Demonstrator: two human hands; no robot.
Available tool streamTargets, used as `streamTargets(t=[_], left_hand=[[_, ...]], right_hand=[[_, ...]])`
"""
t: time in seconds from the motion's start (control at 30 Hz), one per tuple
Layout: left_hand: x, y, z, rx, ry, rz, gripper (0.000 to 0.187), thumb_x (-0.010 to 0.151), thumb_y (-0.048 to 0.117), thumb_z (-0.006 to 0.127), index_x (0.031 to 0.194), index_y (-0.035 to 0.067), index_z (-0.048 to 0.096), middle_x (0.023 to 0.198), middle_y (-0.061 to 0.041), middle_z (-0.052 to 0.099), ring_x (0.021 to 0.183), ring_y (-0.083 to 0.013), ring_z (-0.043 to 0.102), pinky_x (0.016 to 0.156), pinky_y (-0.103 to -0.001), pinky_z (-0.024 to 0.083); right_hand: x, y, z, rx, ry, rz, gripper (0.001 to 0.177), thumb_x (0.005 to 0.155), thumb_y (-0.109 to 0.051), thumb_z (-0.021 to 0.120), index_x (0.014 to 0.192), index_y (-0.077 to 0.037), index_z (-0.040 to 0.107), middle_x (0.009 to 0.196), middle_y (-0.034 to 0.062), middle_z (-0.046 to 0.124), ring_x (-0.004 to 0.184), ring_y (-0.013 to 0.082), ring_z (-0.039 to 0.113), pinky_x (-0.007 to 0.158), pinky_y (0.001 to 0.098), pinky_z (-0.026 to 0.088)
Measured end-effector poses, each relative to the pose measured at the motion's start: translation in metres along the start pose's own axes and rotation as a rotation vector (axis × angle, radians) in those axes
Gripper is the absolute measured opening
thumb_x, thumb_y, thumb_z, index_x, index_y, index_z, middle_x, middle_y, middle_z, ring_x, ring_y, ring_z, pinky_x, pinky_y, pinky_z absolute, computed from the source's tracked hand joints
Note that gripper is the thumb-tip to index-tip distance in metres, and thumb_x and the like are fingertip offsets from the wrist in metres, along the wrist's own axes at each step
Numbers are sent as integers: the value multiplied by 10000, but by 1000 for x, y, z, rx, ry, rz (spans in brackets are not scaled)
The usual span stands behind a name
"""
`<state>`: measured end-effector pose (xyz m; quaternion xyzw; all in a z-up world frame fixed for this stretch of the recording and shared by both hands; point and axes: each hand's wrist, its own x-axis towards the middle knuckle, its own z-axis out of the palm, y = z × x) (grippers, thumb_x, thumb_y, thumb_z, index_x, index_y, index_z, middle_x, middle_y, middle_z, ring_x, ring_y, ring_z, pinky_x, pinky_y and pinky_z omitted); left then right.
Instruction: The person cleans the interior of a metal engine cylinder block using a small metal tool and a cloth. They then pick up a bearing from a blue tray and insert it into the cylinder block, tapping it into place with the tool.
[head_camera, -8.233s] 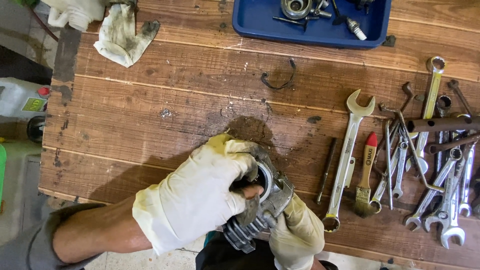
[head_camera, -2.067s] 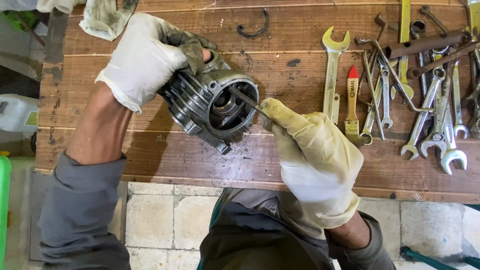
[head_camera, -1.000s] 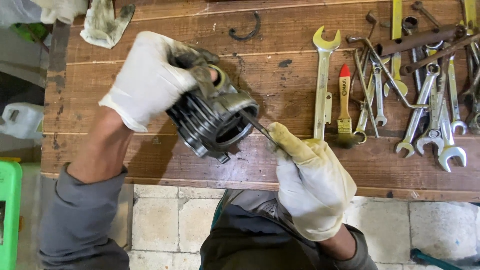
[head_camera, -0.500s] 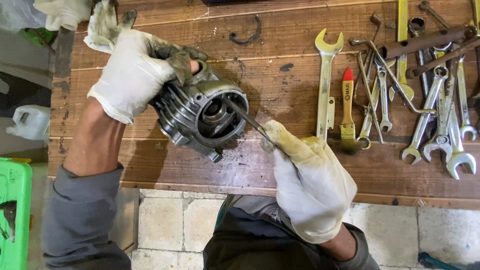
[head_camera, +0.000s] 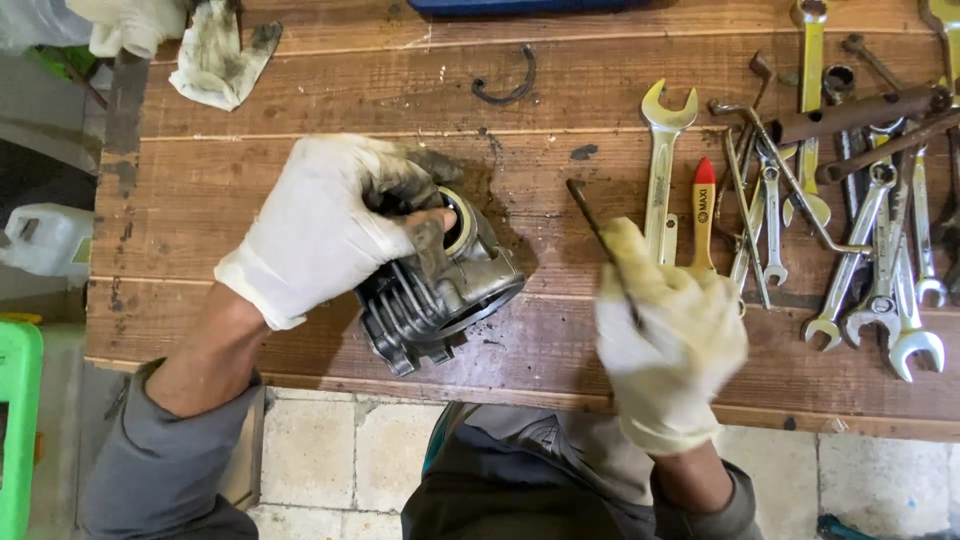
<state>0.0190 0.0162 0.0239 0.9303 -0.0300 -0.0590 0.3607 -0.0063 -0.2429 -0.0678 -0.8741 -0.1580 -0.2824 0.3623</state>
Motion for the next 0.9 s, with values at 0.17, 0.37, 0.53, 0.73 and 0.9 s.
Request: streamTargets(t=[0.17,0.37,0.53,0.73,0.9], left_hand=[[-6,-14,0,35,31,92,256,952,226,681,752,81,748,653,7,624,618,-123,544,589,-338,417],[-13,-15,7,-79,29,155,418,999,359,564,783,86,793,775,-64,765,695,-169,699,705,-360,539],[-18,-15,13,-84,34,239,485,1045,313,518,626,75,572,681,-75,609,599,-211,595,635,-393,437],[-20,-11,10,-157,108,324,445,1062,320,462,736,54,606,710,-56,608,646,-228,612,651,-402,445],[-23,-9,8,-280,157,265,421,1043,287,515,704,51,597,653,-30,539,578,-185,492,585,-389,380]], right_hand=[[-12,16,35,-1068,-204,-381,387,1022,-137,594,1398,-226,606,676,1,319,637,202,399,605,354,309],[6,7,24,-753,-597,-105,540,836,-597,632,1277,-285,654,943,-69,690,886,307,670,639,465,471],[42,-29,7,28,-447,-115,412,921,-124,670,1332,-113,678,1038,101,667,857,252,650,794,348,544],[48,-46,14,443,-637,-30,337,899,-58,629,1220,-75,730,1116,97,780,943,235,739,825,318,565],[43,-53,11,242,-687,-55,351,891,-241,616,1203,-196,770,1146,31,766,1048,256,656,868,399,517]])
